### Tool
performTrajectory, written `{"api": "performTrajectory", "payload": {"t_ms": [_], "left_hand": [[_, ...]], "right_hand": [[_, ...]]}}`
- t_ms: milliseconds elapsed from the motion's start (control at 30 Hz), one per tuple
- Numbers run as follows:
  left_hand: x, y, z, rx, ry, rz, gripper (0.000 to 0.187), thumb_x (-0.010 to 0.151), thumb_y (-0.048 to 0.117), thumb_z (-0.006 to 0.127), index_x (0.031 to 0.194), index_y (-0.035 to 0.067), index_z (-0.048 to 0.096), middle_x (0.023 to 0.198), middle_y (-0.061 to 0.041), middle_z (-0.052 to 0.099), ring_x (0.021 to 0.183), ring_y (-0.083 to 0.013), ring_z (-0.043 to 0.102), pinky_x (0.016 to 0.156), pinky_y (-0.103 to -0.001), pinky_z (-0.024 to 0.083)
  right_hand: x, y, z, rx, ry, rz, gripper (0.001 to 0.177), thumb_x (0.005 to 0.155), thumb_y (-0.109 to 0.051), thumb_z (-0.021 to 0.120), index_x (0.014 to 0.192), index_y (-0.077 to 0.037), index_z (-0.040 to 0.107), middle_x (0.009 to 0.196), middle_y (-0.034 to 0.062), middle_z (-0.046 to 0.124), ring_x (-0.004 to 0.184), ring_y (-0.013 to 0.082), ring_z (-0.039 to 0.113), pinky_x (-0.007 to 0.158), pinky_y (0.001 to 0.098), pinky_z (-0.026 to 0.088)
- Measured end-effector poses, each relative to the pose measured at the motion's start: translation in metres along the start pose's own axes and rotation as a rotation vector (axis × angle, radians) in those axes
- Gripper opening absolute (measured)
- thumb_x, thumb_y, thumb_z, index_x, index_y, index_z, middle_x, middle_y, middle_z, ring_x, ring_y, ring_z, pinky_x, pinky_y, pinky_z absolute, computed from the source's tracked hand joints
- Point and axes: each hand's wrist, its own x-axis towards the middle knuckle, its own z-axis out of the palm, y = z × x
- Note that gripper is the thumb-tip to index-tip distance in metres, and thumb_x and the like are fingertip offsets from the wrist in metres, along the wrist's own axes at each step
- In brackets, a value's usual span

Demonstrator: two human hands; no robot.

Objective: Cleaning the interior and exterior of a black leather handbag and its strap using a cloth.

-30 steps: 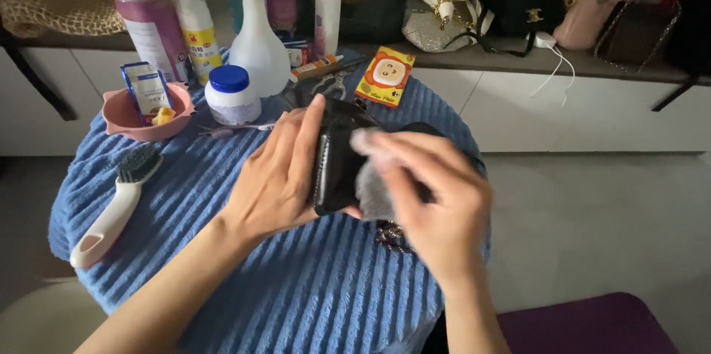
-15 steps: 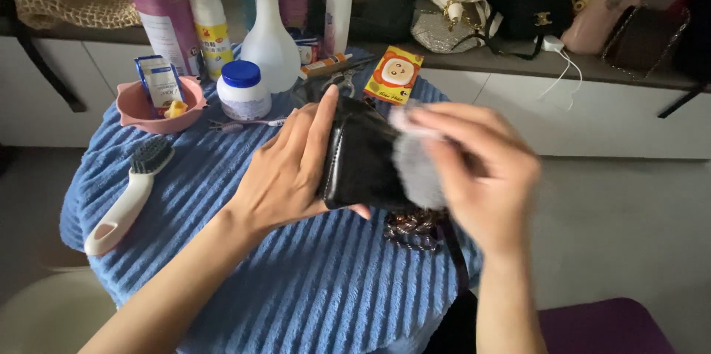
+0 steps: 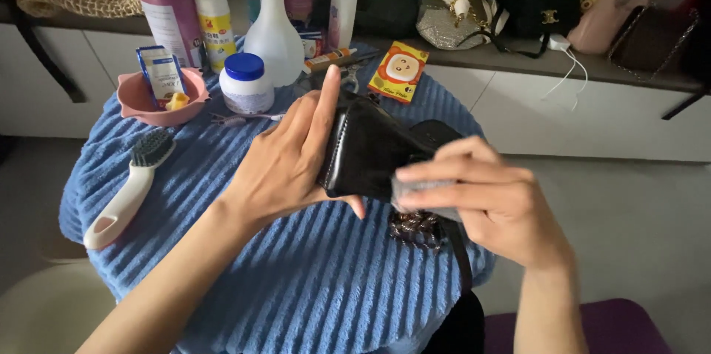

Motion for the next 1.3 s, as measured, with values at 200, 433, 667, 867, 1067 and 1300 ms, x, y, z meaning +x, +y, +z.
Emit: {"api": "performTrajectory", "payload": {"t_ms": [200, 433, 667, 867, 1067, 1300], "left_hand": [[-0.002, -0.003, -0.002, -0.005, -0.055, -0.027, 0.102, 0.103, 0.064, 0.051, 0.163, -0.003, 0.003, 0.121, -0.02, 0.054, 0.106, -0.0343, 0.061, 0.061, -0.043, 0.054], [-0.002, -0.003, -0.003, 0.015, -0.077, -0.036, 0.151, 0.067, 0.095, 0.06, 0.161, -0.006, 0.0, 0.13, -0.02, 0.055, 0.119, -0.0346, 0.062, 0.067, -0.048, 0.06], [-0.003, -0.001, -0.003, 0.02, -0.035, 0.002, 0.145, 0.072, 0.095, 0.059, 0.162, -0.006, 0.004, 0.132, -0.02, 0.055, 0.117, -0.033, 0.062, 0.075, -0.046, 0.061], [-0.003, 0.0, -0.003, 0.03, -0.027, 0.012, 0.144, 0.073, 0.094, 0.058, 0.162, -0.006, 0.005, 0.13, -0.02, 0.056, 0.117, -0.0326, 0.062, 0.074, -0.044, 0.061], [-0.003, -0.001, -0.004, 0.007, -0.089, 0.003, 0.148, 0.07, 0.094, 0.061, 0.162, -0.004, 0.0, 0.133, -0.023, 0.055, 0.119, -0.0351, 0.063, 0.071, -0.047, 0.064], [-0.002, 0.005, -0.008, -0.034, -0.131, -0.025, 0.145, 0.07, 0.093, 0.058, 0.161, -0.005, 0.001, 0.134, -0.023, 0.054, 0.118, -0.0363, 0.061, 0.064, -0.052, 0.063]], "right_hand": [[0.029, -0.008, 0.028, -0.034, -0.155, -0.22, 0.039, 0.098, 0.017, 0.047, 0.124, 0.0, 0.071, 0.133, 0.0087, 0.066, 0.111, 0.0333, 0.058, 0.101, 0.0401, 0.054], [0.003, 0.008, 0.014, 0.081, -0.15, -0.105, 0.033, 0.092, 0.017, 0.052, 0.105, -0.001, 0.076, 0.118, 0.0087, 0.074, 0.105, 0.031, 0.061, 0.094, 0.0365, 0.056], [-0.019, 0.011, -0.017, 0.018, -0.151, 0.037, 0.047, 0.082, 0.024, 0.05, 0.101, -0.01, 0.077, 0.116, 0.0045, 0.077, 0.094, 0.0238, 0.071, 0.08, 0.0301, 0.063], [0.023, 0.004, -0.004, -0.15, 0.097, -0.103, 0.038, 0.09, 0.02, 0.062, 0.112, -0.008, 0.075, 0.125, 0.0145, 0.07, 0.109, 0.0241, 0.072, 0.102, 0.0334, 0.06], [0.028, 0.006, 0.012, -0.019, -0.146, -0.112, 0.032, 0.088, 0.022, 0.056, 0.106, 0.003, 0.073, 0.112, 0.0152, 0.069, 0.103, 0.0306, 0.069, 0.091, 0.0391, 0.059], [0.015, -0.024, -0.02, -0.2, -0.435, 0.307, 0.045, 0.078, 0.014, 0.054, 0.099, -0.013, 0.083, 0.105, 0.0035, 0.081, 0.101, 0.0172, 0.07, 0.098, 0.0302, 0.053]]}}
